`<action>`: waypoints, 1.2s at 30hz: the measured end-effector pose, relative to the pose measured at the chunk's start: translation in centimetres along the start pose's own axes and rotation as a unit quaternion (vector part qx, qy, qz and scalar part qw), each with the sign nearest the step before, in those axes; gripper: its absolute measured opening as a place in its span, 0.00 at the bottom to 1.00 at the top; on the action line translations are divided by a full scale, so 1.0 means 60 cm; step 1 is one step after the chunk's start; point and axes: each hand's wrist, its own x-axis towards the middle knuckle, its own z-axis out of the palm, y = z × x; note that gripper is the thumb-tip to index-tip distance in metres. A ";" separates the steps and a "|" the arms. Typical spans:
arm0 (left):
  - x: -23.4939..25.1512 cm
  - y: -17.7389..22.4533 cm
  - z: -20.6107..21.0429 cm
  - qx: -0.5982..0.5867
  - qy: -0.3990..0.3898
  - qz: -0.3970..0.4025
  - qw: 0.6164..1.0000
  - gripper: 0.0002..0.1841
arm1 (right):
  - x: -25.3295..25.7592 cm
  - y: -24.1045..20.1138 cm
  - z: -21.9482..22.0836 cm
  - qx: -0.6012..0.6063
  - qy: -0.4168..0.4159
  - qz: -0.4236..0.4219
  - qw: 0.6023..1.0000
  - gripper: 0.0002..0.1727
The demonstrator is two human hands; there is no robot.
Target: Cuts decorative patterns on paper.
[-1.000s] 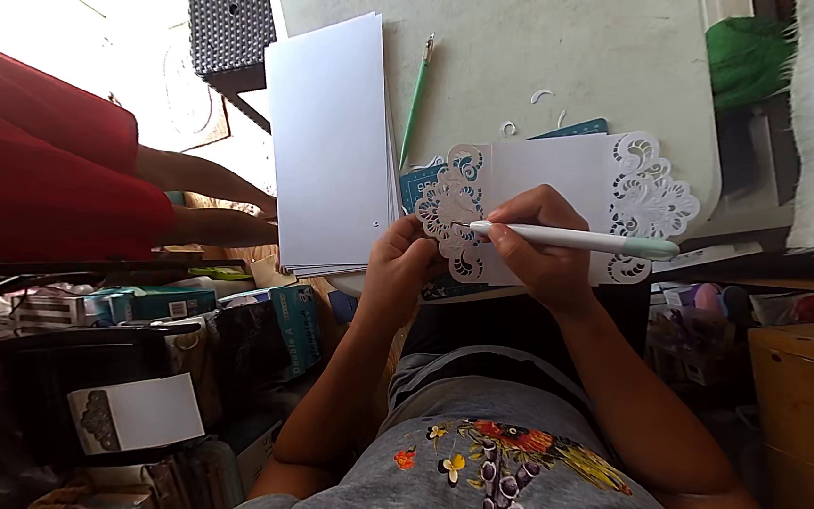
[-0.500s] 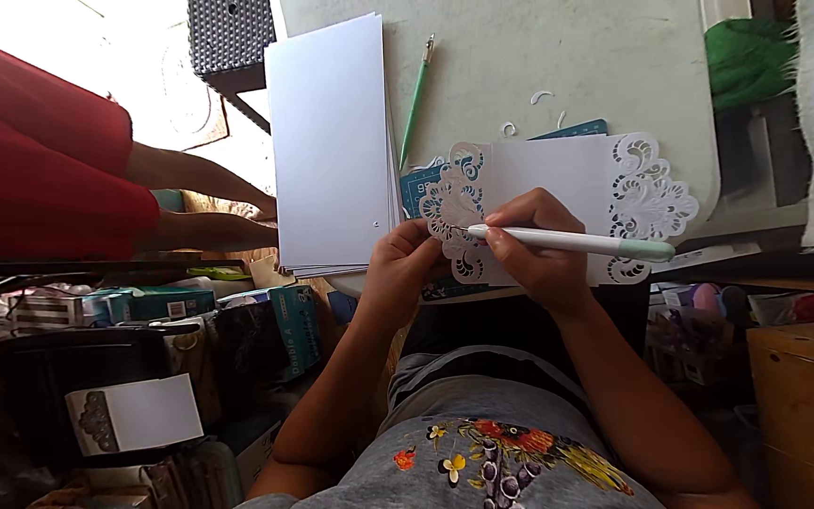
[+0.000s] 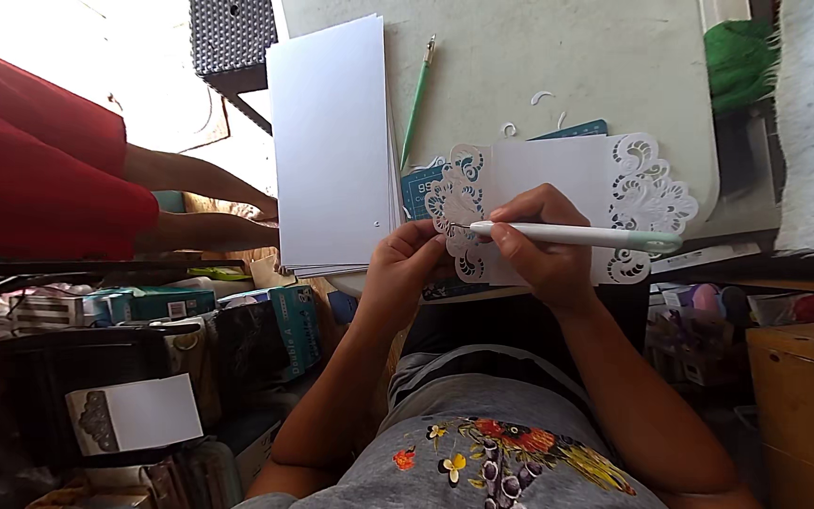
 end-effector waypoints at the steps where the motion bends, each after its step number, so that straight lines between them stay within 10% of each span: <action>1: 0.001 0.000 0.001 0.000 -0.001 0.000 1.000 0.08 | 0.000 0.000 0.001 0.001 0.000 -0.001 1.000 0.06; 15: 0.006 -0.002 0.002 -0.055 0.013 -0.020 0.998 0.23 | -0.002 0.000 0.002 -0.016 0.024 0.000 1.000 0.06; 20: 0.007 -0.008 0.001 -0.016 0.002 0.018 1.000 0.10 | -0.002 0.000 0.003 -0.021 0.010 -0.004 1.000 0.06; 36: -0.014 -0.002 -0.010 0.031 -0.034 -0.023 0.999 0.12 | -0.003 0.004 -0.003 0.015 -0.041 -0.008 0.999 0.06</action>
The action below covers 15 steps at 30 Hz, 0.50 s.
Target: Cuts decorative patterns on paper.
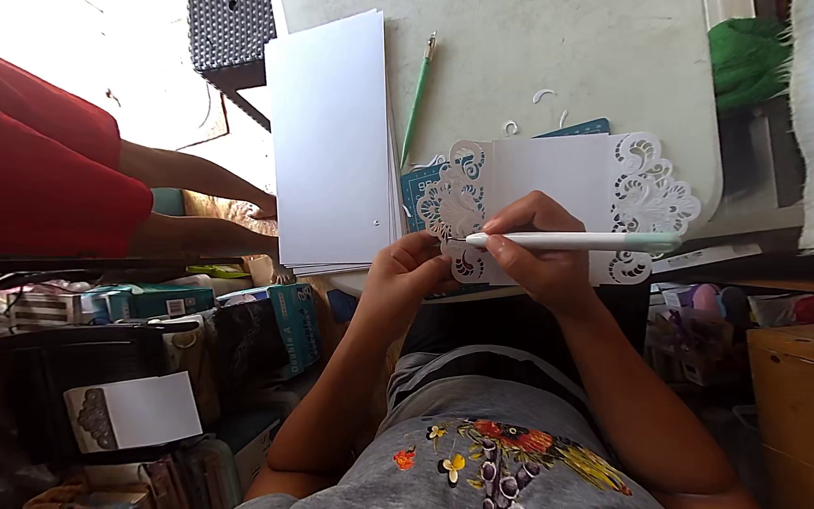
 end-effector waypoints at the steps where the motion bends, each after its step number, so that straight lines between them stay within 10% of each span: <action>1: -0.002 0.001 0.002 0.009 0.004 -0.003 1.000 0.12 | 0.001 0.001 0.000 -0.005 -0.008 -0.004 1.000 0.05; 15: -0.008 0.001 0.009 0.018 0.027 -0.012 0.999 0.13 | -0.001 -0.001 -0.004 0.013 0.031 0.008 0.999 0.06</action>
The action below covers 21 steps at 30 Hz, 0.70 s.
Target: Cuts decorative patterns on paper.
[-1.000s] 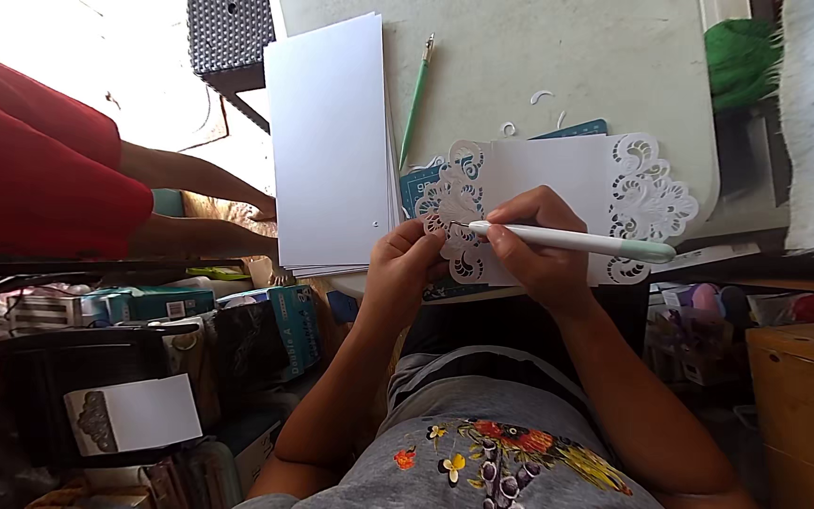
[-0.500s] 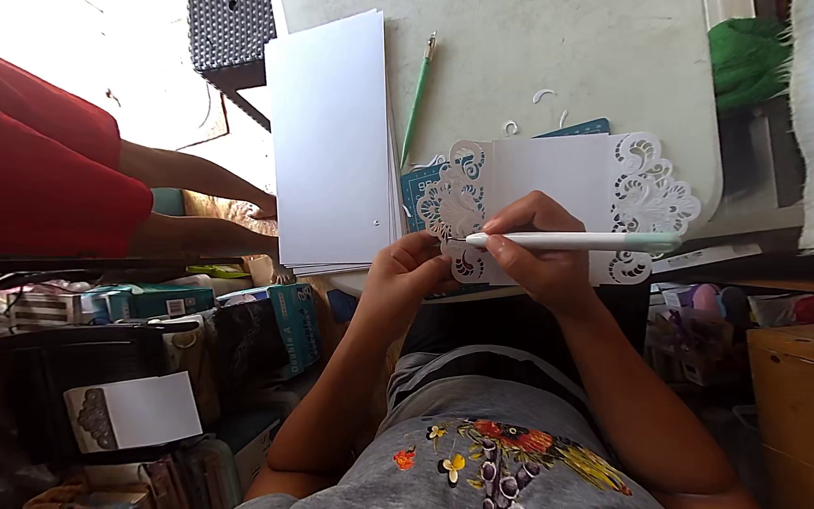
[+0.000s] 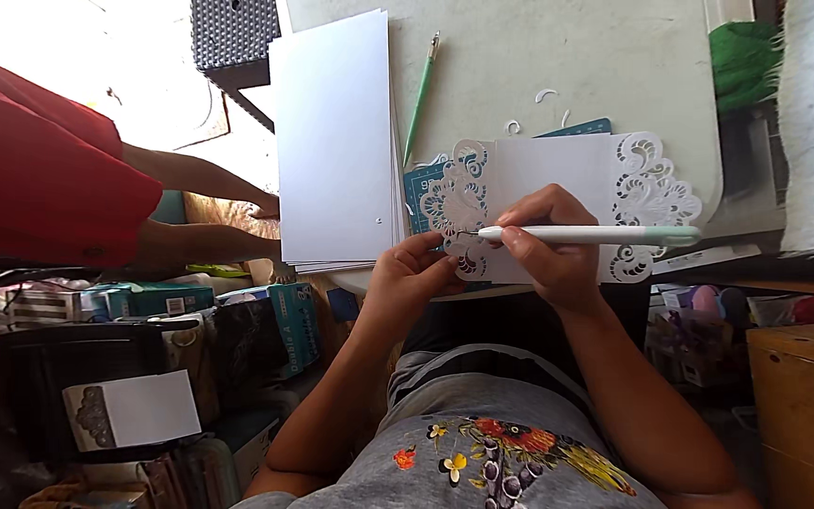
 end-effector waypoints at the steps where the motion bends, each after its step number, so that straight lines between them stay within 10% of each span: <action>1: 0.000 0.000 0.000 0.000 0.000 0.000 1.000 0.13 | 0.000 0.001 -0.001 0.005 0.005 0.002 1.000 0.06; 21: 0.000 0.000 0.004 -0.004 0.012 0.002 1.000 0.16 | 0.000 -0.002 0.006 -0.042 0.005 -0.002 0.999 0.05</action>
